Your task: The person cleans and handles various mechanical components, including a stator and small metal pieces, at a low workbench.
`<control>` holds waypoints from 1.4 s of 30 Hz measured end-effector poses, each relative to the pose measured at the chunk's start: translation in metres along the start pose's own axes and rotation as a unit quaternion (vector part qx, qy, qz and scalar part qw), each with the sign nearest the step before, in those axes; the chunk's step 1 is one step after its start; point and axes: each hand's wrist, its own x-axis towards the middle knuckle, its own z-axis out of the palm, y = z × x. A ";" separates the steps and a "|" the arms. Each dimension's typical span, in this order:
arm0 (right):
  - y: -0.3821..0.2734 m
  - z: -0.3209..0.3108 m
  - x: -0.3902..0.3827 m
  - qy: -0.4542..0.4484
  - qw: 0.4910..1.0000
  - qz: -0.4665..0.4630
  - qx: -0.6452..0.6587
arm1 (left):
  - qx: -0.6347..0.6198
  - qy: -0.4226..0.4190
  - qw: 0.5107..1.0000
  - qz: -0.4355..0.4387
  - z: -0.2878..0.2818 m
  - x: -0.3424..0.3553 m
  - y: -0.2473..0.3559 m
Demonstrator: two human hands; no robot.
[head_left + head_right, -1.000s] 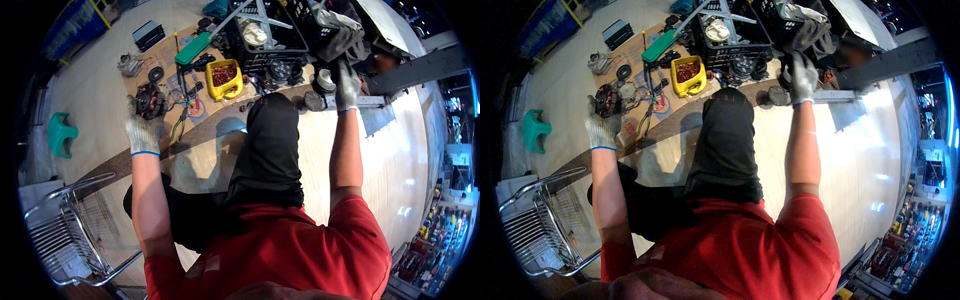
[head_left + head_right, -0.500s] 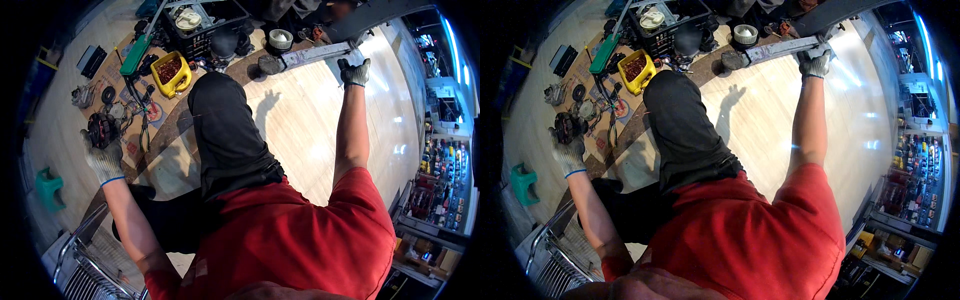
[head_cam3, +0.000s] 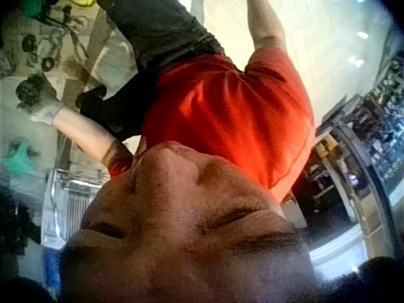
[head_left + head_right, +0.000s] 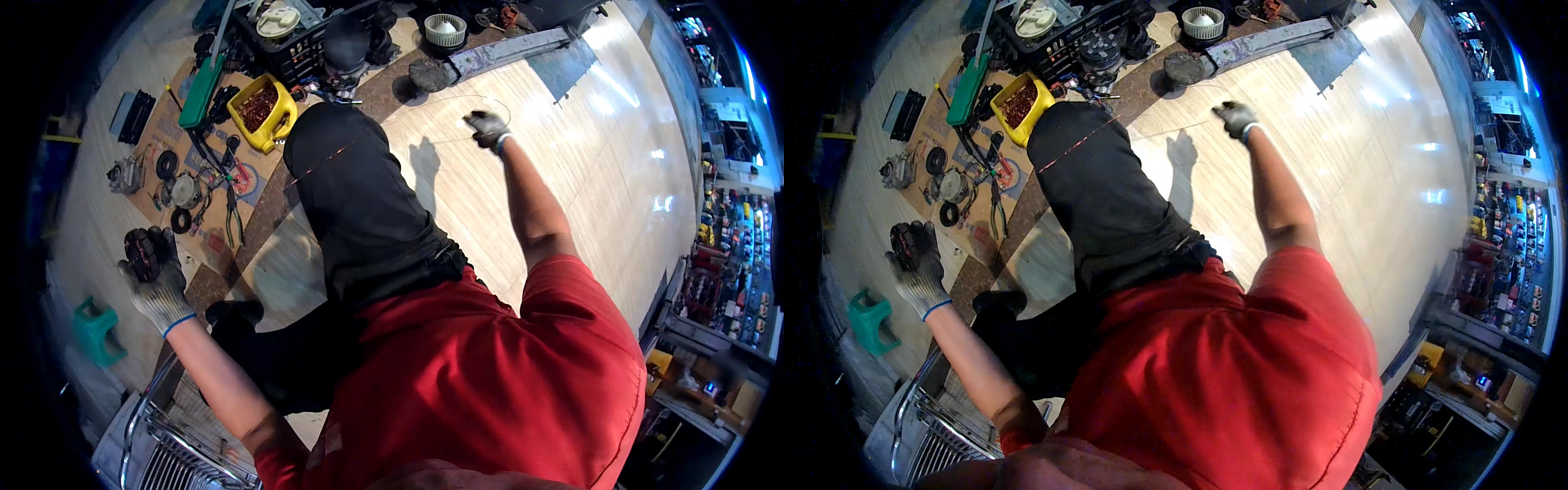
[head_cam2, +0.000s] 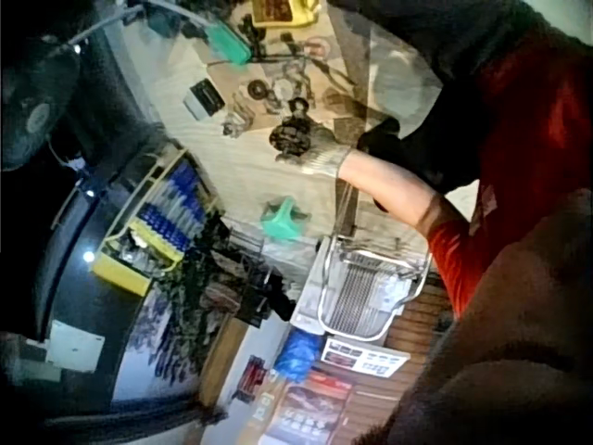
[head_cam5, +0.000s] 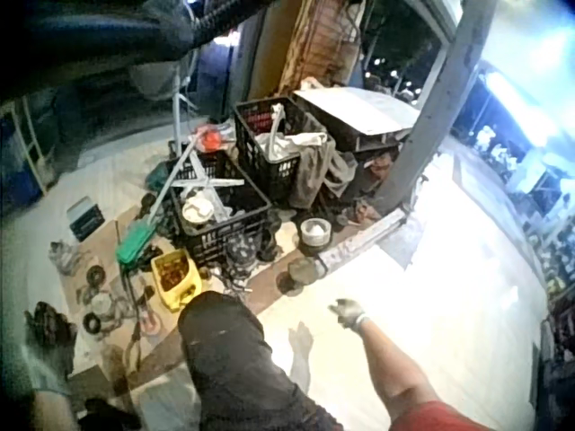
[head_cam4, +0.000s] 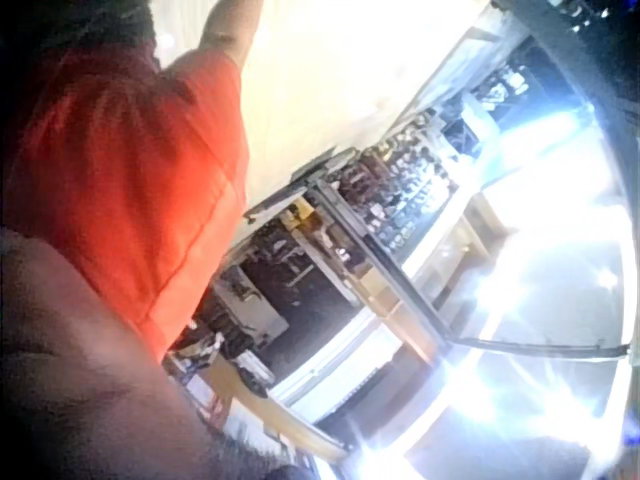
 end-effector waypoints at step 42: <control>0.088 -0.255 -0.087 0.181 0.832 0.123 -0.510 | 0.043 0.077 0.995 0.048 0.012 0.017 0.000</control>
